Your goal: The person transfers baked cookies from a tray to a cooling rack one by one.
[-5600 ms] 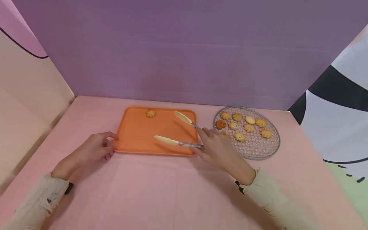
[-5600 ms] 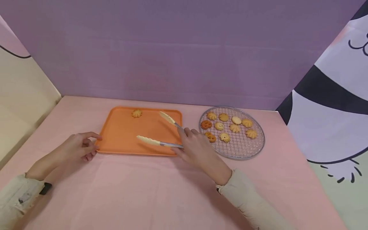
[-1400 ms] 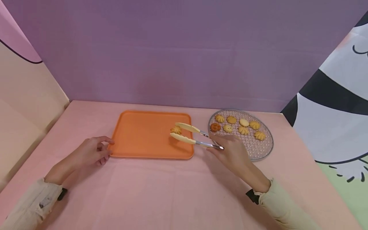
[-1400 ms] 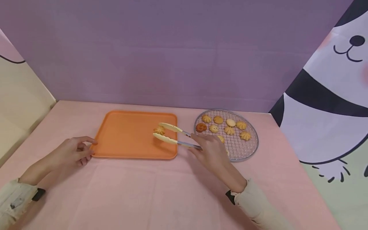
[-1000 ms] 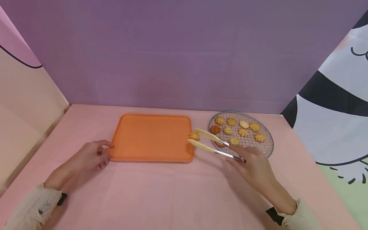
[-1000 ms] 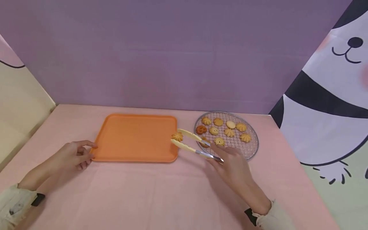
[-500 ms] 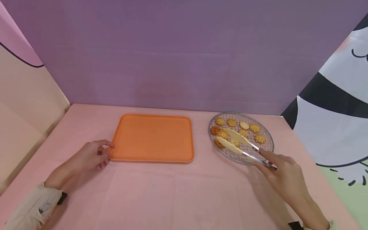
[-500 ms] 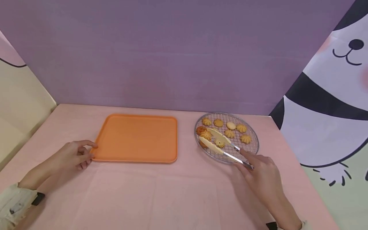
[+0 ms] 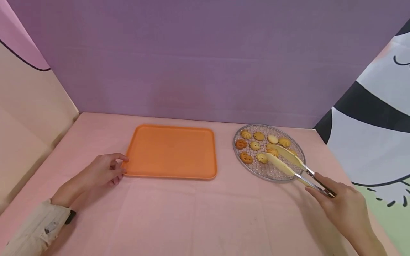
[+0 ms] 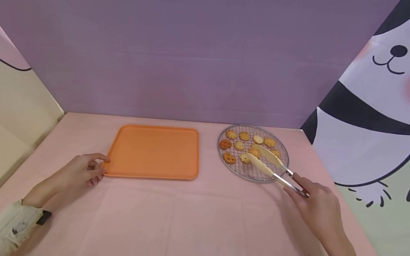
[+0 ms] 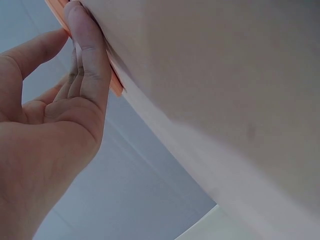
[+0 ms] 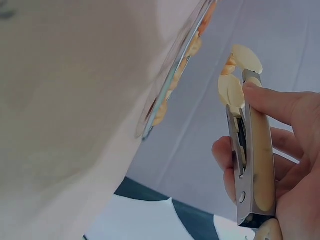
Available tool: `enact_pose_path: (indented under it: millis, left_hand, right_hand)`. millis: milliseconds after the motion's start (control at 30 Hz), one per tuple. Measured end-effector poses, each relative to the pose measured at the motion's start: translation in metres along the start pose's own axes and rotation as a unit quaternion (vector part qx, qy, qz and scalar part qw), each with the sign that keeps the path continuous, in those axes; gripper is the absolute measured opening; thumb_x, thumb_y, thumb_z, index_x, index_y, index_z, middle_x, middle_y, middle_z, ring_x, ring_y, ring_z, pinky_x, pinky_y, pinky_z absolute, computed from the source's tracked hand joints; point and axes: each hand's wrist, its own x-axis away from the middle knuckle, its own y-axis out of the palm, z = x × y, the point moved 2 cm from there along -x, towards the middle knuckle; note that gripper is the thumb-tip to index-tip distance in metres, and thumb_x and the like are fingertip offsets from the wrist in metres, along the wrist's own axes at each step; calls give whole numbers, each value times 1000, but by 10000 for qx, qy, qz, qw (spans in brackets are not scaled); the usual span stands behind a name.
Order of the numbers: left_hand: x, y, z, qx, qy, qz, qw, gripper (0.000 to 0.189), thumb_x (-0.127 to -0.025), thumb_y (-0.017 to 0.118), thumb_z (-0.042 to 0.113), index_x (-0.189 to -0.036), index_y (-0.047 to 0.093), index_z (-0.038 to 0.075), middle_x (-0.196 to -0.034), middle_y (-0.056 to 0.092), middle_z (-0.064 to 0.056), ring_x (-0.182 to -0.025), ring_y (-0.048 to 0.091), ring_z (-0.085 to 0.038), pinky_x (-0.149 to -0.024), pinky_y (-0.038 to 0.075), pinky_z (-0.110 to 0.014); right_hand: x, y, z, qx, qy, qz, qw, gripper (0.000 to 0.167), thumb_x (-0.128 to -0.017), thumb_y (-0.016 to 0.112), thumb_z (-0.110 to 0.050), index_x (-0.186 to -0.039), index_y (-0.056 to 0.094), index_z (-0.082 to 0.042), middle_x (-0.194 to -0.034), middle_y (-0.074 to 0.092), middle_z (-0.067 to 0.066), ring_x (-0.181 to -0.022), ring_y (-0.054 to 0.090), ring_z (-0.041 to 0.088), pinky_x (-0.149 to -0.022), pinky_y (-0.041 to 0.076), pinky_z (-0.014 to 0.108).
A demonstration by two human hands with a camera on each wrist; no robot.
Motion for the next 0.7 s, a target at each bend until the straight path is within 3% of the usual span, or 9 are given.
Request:
enact_pose_path:
  millis: [300,700]
  left_hand:
    - [1,1,0,11,-47,-35,10000,37,-93,66,2,-126,55,-9,-68,64,-4,-56,61,-18,-52,56,-30]
    - [0,1,3,-47,-6,16,10000,38,-93,66,3,-127,55,-10,-67,63,-4,-54,61,-17,-50,55,-29]
  right_hand:
    - [10,-4,15,442,559,-698,9950,49,-69,89,-18,-111,73,1,-64,66,12,-52,36,14,-46,25,27]
    - [17,5,34,567,855,-914,9905,49,-71,89,-23,-112,74,0,-45,45,-6,-49,29,14,-43,21,29]
